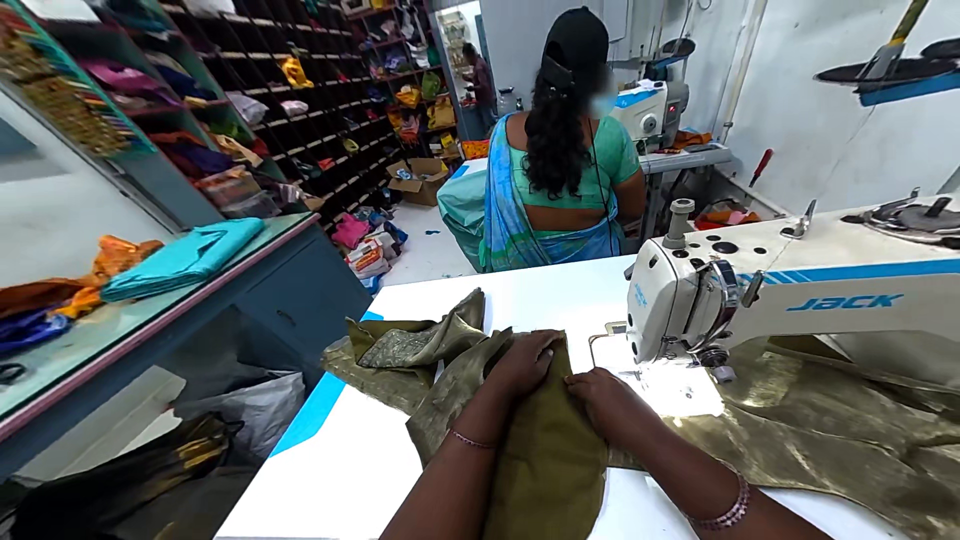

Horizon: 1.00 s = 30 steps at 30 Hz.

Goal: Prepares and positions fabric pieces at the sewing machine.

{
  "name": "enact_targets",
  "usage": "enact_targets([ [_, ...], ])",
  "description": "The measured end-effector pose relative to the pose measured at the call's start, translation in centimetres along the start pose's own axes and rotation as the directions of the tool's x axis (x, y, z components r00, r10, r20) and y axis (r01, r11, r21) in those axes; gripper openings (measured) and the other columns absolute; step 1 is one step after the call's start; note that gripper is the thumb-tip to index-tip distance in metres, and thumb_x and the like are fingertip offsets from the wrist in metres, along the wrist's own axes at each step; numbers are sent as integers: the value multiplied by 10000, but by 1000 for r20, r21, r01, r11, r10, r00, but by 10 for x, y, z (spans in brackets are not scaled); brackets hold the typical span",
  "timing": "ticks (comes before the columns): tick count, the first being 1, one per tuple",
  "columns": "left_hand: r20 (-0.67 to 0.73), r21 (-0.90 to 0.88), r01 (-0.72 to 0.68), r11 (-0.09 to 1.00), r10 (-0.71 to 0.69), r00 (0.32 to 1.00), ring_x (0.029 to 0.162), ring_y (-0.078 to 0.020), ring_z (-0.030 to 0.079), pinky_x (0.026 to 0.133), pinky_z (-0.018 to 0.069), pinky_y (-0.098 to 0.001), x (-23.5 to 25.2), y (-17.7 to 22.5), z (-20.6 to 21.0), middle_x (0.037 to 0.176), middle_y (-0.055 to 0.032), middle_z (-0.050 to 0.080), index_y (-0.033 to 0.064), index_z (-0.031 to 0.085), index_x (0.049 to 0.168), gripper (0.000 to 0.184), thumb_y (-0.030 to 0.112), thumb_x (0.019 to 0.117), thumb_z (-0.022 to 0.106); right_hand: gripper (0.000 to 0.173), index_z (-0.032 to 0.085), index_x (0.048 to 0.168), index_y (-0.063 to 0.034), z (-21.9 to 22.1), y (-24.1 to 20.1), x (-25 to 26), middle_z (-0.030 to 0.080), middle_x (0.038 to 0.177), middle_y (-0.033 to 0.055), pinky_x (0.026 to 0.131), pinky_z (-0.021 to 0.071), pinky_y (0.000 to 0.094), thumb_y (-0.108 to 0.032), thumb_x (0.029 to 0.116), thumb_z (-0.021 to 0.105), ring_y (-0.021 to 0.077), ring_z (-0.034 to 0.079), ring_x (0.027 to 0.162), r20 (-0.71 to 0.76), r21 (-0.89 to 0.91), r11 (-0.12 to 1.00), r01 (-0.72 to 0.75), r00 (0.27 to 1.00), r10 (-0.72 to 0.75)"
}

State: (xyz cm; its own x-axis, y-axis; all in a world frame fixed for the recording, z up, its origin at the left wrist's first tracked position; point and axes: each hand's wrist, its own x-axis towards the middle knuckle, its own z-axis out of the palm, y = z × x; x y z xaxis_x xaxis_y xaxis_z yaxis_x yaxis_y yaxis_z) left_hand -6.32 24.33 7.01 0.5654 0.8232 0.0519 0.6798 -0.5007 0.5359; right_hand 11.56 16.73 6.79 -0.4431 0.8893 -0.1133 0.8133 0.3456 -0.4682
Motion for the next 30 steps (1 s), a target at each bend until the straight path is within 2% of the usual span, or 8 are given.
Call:
enact_targets([
  [5,11,22,-13,1000,13,1000,1451,-309,442,1212,312,-471,1,0,4,1534,-151,510,-15,599,1396,371,71,1066,451,354,665,1288,27,1,3,0,596,1432,139,1142,379,449,57,1013,444,321,516,1352,-13,21,1000,12,1000,-12],
  [9,167,241,19,970,-61,984,1571,-243,219,1271,134,-513,-9,-3,11,1690,-44,279,121,346,1606,554,366,1111,388,336,683,1262,26,0,9,-4,627,1386,154,1137,401,432,62,998,478,313,557,1319,-54,27,997,79,996,-78],
  [11,166,283,3,959,-52,985,1586,-211,160,1277,73,-511,-16,-7,17,1710,-16,226,141,279,1634,599,420,1109,352,345,680,1275,-8,-8,11,-11,626,1386,146,1120,431,451,59,993,493,301,577,1305,-25,50,995,85,996,-84],
  [16,71,279,73,958,-97,993,1581,-219,179,1272,74,-536,-31,8,35,1706,-22,238,146,283,1633,614,442,1099,343,203,712,1113,20,-46,18,-59,677,1154,215,979,488,535,-24,1018,538,361,640,1106,145,-10,988,-156,977,156],
  [21,57,205,171,964,-187,981,1589,-231,132,1272,41,-537,-49,55,63,1709,-43,218,114,287,1624,645,469,1090,360,169,705,1042,-2,-57,81,-85,685,998,190,866,498,537,-83,1027,557,326,654,953,41,69,924,-376,927,374],
  [23,101,193,170,967,-191,976,1592,-213,107,1275,20,-527,-55,77,77,1713,-27,203,120,297,1620,661,503,1083,345,175,690,998,-2,-50,104,-86,684,911,140,802,508,457,-76,1044,538,241,644,840,-58,238,911,-337,931,359],
  [25,164,201,155,967,-189,968,1596,-183,65,1277,-10,-517,-59,97,89,1721,-5,174,139,279,1628,686,547,1077,302,175,695,1006,6,-48,112,-86,692,920,116,826,511,403,-53,1042,534,188,640,843,-102,319,904,-283,938,330],
  [30,198,221,127,967,-172,965,1591,-155,83,1282,7,-492,-60,117,97,1713,33,200,199,301,1625,668,568,1068,289,230,786,1091,-92,-33,114,-85,699,1056,138,881,521,459,-17,950,620,256,653,952,-239,144,989,-33,969,67],
])
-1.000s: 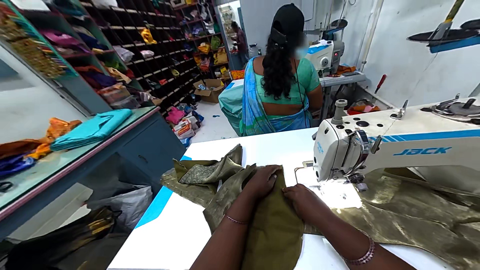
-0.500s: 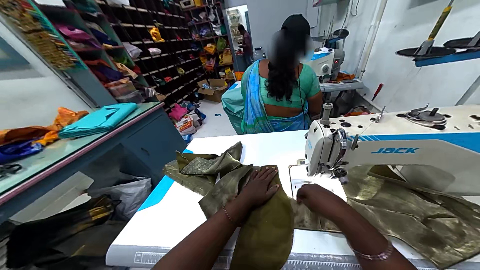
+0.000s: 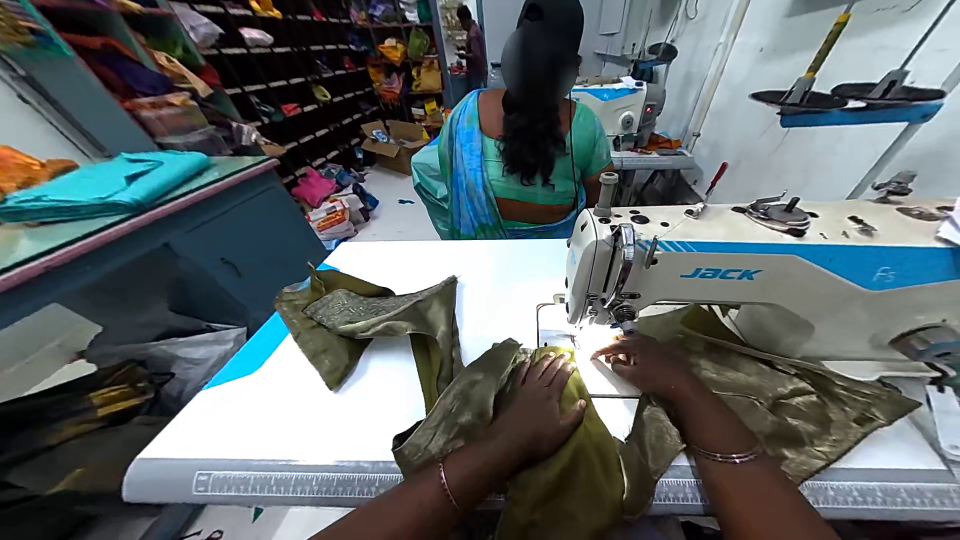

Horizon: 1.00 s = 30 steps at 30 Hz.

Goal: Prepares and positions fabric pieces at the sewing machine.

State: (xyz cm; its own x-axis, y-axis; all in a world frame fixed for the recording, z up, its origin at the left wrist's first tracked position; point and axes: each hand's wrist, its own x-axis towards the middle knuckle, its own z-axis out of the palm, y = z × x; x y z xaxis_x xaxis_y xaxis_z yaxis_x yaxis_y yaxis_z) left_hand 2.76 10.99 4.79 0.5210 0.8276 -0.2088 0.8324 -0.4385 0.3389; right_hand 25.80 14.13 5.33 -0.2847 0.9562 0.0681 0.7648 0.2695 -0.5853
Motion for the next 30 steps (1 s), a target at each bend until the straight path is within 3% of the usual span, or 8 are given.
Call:
enact_targets([
  [6,-33,-33,-24,999,23,999,1583,-147,130,1286,19,-471,-1,-2,-1,1692,26,264,197,358,1600,646,558,1064,338,280,792,1132,-134,10,4,0,701,1144,136,910,534,489,-6,938,636,276,665,1035,-23,-77,992,103,994,-105],
  [11,-4,-53,-33,998,33,999,1589,-153,98,1283,-10,-483,0,-3,-2,1703,20,233,184,320,1618,661,551,1069,334,316,781,1181,-148,11,0,5,693,1165,142,922,529,479,-5,955,612,278,661,1046,-4,-91,991,94,996,-95],
  [15,-11,-54,-68,996,67,998,1583,-155,135,1283,24,-487,2,-4,-2,1692,17,264,182,353,1602,653,551,1064,349,367,744,1261,-146,11,-4,3,687,1240,136,976,515,500,3,966,585,291,655,1126,23,-101,990,101,995,-99],
  [18,-17,-47,-100,994,99,995,1581,-155,151,1285,32,-486,5,-4,-4,1690,12,271,180,356,1602,649,544,1065,357,343,769,1206,-120,14,-3,5,695,1160,151,948,525,488,25,955,585,295,659,1073,-2,-130,983,128,992,-130],
  [25,-39,-43,-112,993,110,993,1573,-171,188,1283,53,-479,16,-4,-6,1680,-23,295,183,403,1581,637,545,1058,381,310,786,1152,-112,19,-1,5,705,1113,157,877,545,510,37,937,619,314,678,1000,-123,-189,977,98,985,-123],
  [28,-70,-55,-110,992,106,992,1566,-167,212,1283,64,-475,20,-5,-4,1668,-18,321,188,417,1575,635,542,1048,409,288,743,1215,-72,17,-6,4,693,1161,194,903,528,543,-5,960,628,347,680,999,-155,-185,983,-12,988,-18],
  [30,-65,-60,-98,993,94,993,1572,-158,189,1285,50,-473,21,-3,-4,1679,-8,299,195,403,1584,638,545,1050,400,258,735,1188,-28,18,-6,4,693,1169,206,903,527,559,-2,947,646,366,683,1001,-216,-165,984,-69,976,32],
])
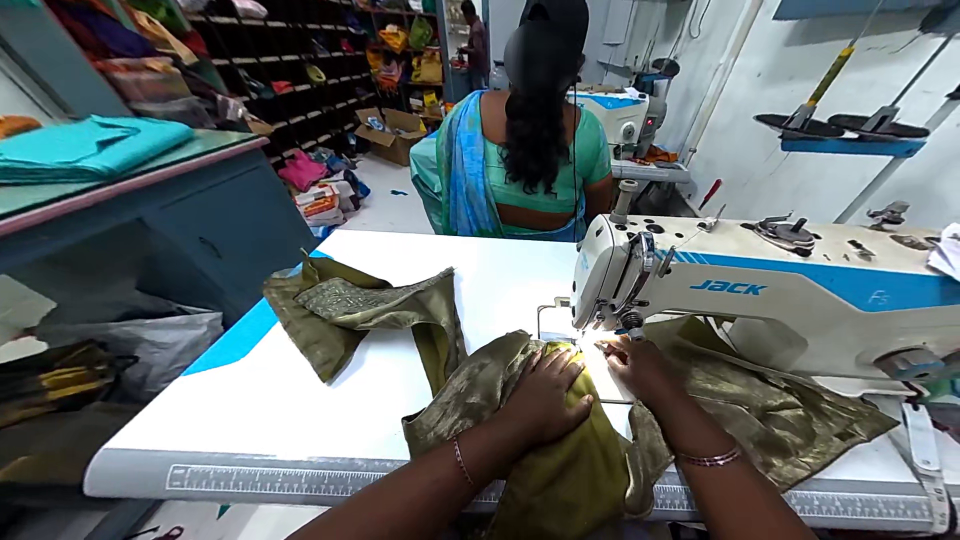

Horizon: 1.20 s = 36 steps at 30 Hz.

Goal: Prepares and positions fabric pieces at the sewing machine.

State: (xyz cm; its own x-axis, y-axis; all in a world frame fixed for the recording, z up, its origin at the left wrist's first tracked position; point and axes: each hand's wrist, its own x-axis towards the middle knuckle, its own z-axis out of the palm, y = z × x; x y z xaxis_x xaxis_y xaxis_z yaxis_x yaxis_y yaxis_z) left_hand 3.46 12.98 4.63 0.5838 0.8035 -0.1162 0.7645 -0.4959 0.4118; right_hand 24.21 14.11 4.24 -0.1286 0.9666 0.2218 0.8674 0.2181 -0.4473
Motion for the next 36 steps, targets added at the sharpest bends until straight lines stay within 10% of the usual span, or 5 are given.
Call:
enact_targets([
  [8,-2,-2,-15,1000,15,1000,1570,-160,197,1284,51,-472,2,-2,1,1670,-13,320,186,411,1579,633,533,1051,403,317,790,1150,-126,6,14,2,708,1149,149,914,536,515,16,936,603,310,670,1053,72,73,978,197,977,-202],
  [36,-13,-3,-11,1000,11,1000,1562,-162,224,1283,74,-474,7,-4,-2,1667,-15,327,187,434,1567,626,534,1047,425,198,780,1084,-28,2,1,0,700,1128,205,912,526,542,22,938,656,352,678,1014,-15,69,998,3,1000,-2],
])
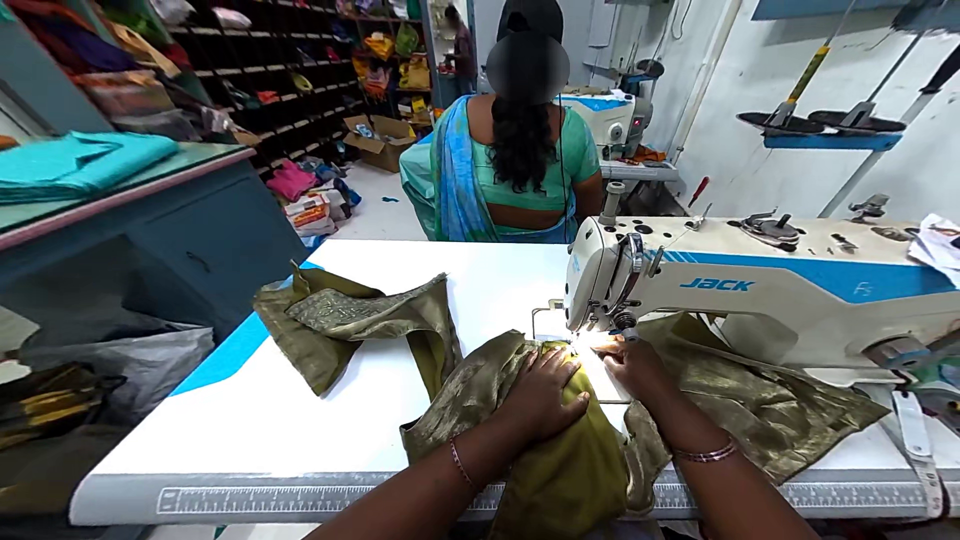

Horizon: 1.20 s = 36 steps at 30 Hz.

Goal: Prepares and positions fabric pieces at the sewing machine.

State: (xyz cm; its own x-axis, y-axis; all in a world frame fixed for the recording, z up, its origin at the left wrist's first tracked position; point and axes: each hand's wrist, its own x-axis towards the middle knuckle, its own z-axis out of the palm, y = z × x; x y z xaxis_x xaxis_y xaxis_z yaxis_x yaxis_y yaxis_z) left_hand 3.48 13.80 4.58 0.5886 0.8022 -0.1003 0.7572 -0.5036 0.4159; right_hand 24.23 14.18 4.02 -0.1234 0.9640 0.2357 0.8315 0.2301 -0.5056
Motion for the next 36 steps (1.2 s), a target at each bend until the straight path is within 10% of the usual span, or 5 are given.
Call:
enact_targets([
  [20,-4,0,-9,1000,9,1000,1559,-152,232,1283,79,-469,7,-6,-4,1660,-12,344,209,469,1551,598,526,1045,440,154,716,1070,64,-4,-5,9,665,1099,226,938,511,523,-12,966,632,368,652,1053,-40,-46,978,-203,979,202],
  [36,9,18,-12,1000,12,1000,1565,-182,219,1281,70,-491,7,-5,-4,1670,-38,319,254,432,1575,590,528,1052,419,202,782,1062,-62,0,4,-1,708,1068,175,865,538,518,16,937,644,316,682,937,-13,25,995,95,995,-94],
])
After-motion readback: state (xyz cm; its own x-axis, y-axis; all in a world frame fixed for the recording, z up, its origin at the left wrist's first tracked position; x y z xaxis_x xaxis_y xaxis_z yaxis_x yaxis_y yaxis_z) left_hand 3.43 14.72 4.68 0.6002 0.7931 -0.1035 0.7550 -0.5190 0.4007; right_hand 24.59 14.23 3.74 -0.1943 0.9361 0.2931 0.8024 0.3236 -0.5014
